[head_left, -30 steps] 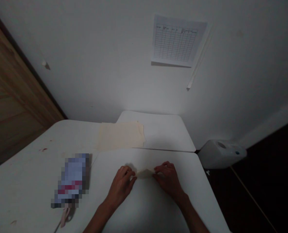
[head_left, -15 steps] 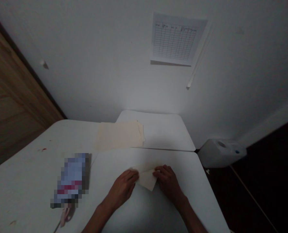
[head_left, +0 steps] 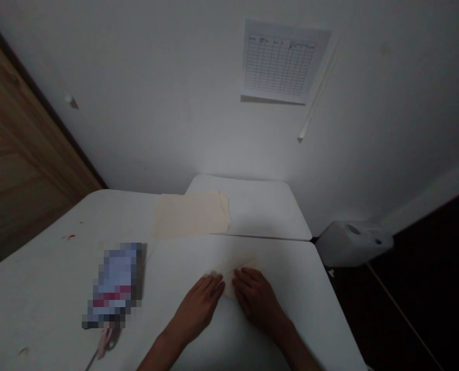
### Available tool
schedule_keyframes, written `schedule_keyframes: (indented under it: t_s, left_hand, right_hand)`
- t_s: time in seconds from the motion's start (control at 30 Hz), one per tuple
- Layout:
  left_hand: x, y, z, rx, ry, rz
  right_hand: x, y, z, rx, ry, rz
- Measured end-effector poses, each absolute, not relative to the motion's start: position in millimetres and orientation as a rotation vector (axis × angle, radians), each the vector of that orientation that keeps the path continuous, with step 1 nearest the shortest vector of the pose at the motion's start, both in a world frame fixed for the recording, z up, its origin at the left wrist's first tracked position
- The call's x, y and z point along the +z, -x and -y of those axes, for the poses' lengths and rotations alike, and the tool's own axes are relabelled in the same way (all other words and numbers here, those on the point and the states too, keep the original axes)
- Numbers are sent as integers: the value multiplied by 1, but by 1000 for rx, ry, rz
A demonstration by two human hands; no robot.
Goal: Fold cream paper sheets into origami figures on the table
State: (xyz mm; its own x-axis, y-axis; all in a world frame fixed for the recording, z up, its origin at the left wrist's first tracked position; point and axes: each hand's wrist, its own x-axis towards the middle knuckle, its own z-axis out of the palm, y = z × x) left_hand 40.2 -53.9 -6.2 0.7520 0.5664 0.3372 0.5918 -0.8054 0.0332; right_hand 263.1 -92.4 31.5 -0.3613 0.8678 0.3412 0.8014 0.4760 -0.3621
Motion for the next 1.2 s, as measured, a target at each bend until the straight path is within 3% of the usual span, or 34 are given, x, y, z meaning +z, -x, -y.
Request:
schedule_keyframes:
  t_s: [0.57,1.2]
  left_hand:
    - [28,-34,60,-847,3129,1124]
    - [28,-49,49,-1173,3092,1491]
  right_hand:
    - [32,-270,87,256,1328,2259]
    - [13,-254,86,234,1175,2352]
